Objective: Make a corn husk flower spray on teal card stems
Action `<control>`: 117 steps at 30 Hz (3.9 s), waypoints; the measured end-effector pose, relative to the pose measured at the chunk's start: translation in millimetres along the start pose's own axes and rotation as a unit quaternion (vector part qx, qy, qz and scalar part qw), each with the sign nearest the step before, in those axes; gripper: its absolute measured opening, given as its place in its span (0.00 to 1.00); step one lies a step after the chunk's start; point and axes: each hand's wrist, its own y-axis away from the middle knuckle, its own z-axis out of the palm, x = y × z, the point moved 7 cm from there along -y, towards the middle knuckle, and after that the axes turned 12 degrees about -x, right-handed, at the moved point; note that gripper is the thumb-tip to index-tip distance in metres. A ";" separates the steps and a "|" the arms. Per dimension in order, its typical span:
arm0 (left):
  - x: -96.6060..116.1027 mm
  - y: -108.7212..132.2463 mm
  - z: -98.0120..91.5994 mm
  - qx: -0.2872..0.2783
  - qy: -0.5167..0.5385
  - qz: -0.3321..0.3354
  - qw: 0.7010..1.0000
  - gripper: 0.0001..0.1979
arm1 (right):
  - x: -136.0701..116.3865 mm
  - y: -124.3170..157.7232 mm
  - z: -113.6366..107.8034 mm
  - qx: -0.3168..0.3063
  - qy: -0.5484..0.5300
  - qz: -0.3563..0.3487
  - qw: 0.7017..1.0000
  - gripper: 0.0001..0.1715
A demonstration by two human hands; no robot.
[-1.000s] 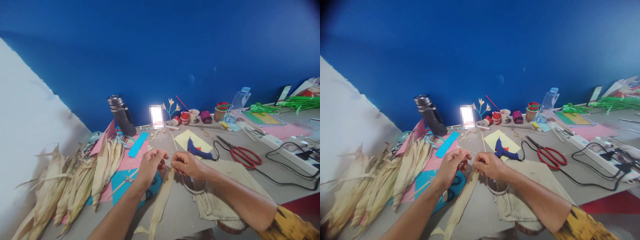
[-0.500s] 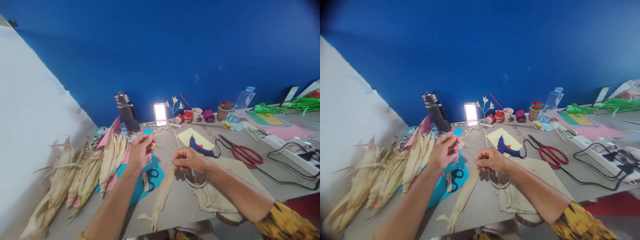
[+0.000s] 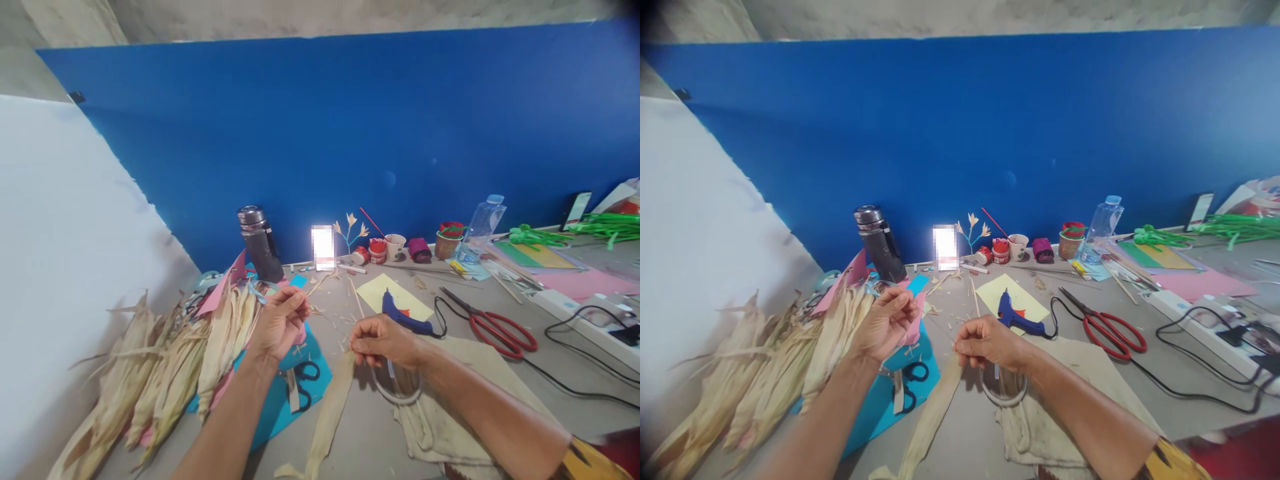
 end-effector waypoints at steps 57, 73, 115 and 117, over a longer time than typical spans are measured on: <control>-94.5 45.4 58.1 -0.164 -0.200 -0.252 0.932 0.13 | -16.7 14.0 -46.3 0.264 -0.004 -0.136 0.955 0.22; -74.1 43.0 54.7 -0.154 -0.573 -0.128 0.795 0.12 | -19.3 15.7 -57.5 0.263 0.147 -0.022 0.953 0.15; 27.9 40.9 -47.0 -0.003 -0.510 -0.162 0.845 0.09 | -40.9 55.5 -117.2 0.346 -0.077 -0.170 0.920 0.18; 15.7 43.9 -35.2 -0.039 -0.509 -0.178 0.841 0.09 | -46.4 56.7 -114.5 0.313 -0.027 -0.123 0.941 0.17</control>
